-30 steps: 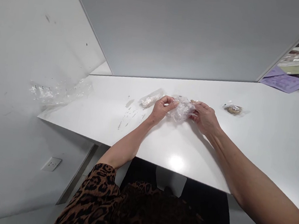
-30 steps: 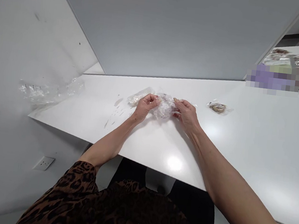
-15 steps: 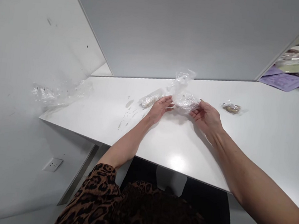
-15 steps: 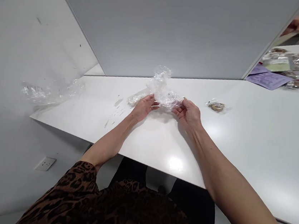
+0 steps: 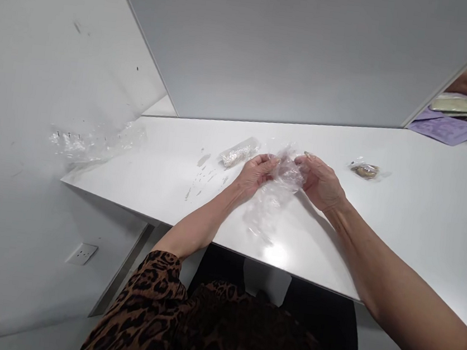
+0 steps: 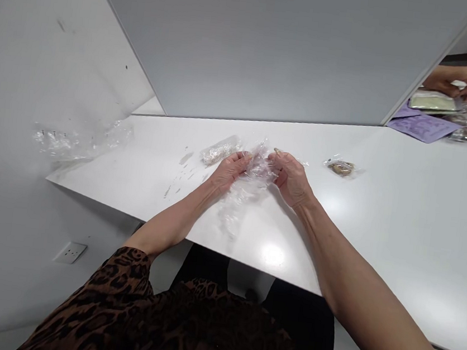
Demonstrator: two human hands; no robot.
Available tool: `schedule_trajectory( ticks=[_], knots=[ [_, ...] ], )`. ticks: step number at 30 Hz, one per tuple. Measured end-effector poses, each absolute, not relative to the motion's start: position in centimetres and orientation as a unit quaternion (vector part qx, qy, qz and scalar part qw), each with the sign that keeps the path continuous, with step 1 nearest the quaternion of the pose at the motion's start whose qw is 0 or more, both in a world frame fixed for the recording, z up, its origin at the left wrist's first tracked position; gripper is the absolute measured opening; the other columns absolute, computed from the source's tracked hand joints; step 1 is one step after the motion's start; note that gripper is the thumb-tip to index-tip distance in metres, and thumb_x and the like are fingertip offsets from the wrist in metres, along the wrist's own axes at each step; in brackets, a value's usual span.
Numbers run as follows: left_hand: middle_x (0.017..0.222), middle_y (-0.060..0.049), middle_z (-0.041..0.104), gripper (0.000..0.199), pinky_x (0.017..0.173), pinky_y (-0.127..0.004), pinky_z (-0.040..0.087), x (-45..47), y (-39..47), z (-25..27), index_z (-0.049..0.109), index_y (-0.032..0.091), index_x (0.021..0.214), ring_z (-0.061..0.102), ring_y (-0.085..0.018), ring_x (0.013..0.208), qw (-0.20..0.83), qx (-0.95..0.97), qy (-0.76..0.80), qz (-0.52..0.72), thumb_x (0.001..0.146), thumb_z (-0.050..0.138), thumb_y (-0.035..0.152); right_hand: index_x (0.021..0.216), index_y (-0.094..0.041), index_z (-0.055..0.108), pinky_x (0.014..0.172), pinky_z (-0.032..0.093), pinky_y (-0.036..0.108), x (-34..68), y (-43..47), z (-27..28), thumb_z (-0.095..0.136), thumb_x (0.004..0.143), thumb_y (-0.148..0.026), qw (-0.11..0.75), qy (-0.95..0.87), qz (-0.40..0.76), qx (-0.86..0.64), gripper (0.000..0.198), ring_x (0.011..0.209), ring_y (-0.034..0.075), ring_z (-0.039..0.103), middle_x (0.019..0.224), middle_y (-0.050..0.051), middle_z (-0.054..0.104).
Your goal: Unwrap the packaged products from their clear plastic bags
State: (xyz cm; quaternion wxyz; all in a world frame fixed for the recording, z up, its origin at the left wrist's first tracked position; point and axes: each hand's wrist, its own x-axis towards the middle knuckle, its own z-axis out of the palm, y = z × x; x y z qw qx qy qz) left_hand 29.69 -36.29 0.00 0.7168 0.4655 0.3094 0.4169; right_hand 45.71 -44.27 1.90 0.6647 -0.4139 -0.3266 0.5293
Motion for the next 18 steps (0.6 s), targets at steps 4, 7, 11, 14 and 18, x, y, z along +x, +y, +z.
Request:
schedule_trajectory(
  ticks=[4, 7, 11, 14, 18],
  knots=[
    [0.088, 0.004, 0.061, 0.034, 0.077, -0.025, 0.045, 29.6, -36.2, 0.6, 0.062, 0.020, 0.087, 0.053, -0.007, 0.075, 0.636, 0.466, 0.333, 0.517, 0.070, 0.090, 0.024, 0.102, -0.029, 0.068, 0.059, 0.056, 0.029, 45.5, -44.1, 1.5, 0.092, 0.063, -0.062, 0.638, -0.320, 0.542, -0.443, 0.057, 0.085, 0.020, 0.070, 0.102, 0.002, 0.072],
    [0.087, 0.004, 0.060, 0.029, 0.079, -0.024, 0.044, 29.6, -36.2, 0.8, 0.063, 0.019, 0.089, 0.053, -0.007, 0.076, 0.601, 0.463, 0.349, 0.550, 0.072, 0.086, 0.019, 0.111, -0.030, 0.065, 0.058, 0.055, 0.027, 45.6, -44.1, 1.1, 0.102, 0.054, -0.044, 0.602, -0.321, 0.567, -0.461, 0.070, 0.087, 0.020, 0.072, 0.108, 0.001, 0.074],
    [0.080, 0.005, 0.058, 0.023, 0.075, -0.025, 0.043, 29.1, -35.8, 1.1, 0.061, 0.018, 0.086, 0.052, -0.007, 0.070, 0.628, 0.424, 0.359, 0.546, 0.078, 0.083, 0.020, 0.092, -0.018, 0.071, 0.053, 0.051, 0.023, 45.9, -44.3, 1.1, 0.105, 0.046, -0.030, 0.531, -0.361, 0.603, -0.473, 0.059, 0.070, 0.014, 0.065, 0.091, 0.005, 0.075],
    [0.075, 0.003, 0.058, 0.024, 0.070, -0.025, 0.045, 28.6, -35.2, 1.6, 0.059, 0.018, 0.084, 0.053, -0.007, 0.066, 0.665, 0.379, 0.370, 0.526, 0.085, 0.080, 0.029, 0.079, -0.016, 0.071, 0.049, 0.048, 0.024, 46.0, -44.3, 1.4, 0.104, 0.049, -0.033, 0.522, -0.376, 0.604, -0.470, 0.048, 0.062, 0.011, 0.059, 0.086, 0.007, 0.075],
    [0.082, -0.004, 0.066, 0.048, 0.070, -0.029, 0.051, 28.3, -34.8, 1.8, 0.062, 0.019, 0.092, 0.061, -0.012, 0.069, 0.725, 0.325, 0.367, 0.484, 0.090, 0.066, 0.066, 0.085, -0.018, 0.075, 0.052, 0.048, 0.025, 46.2, -44.3, 1.4, 0.102, 0.053, -0.038, 0.553, -0.394, 0.578, -0.453, 0.047, 0.068, 0.013, 0.062, 0.088, 0.007, 0.076]
  ],
)
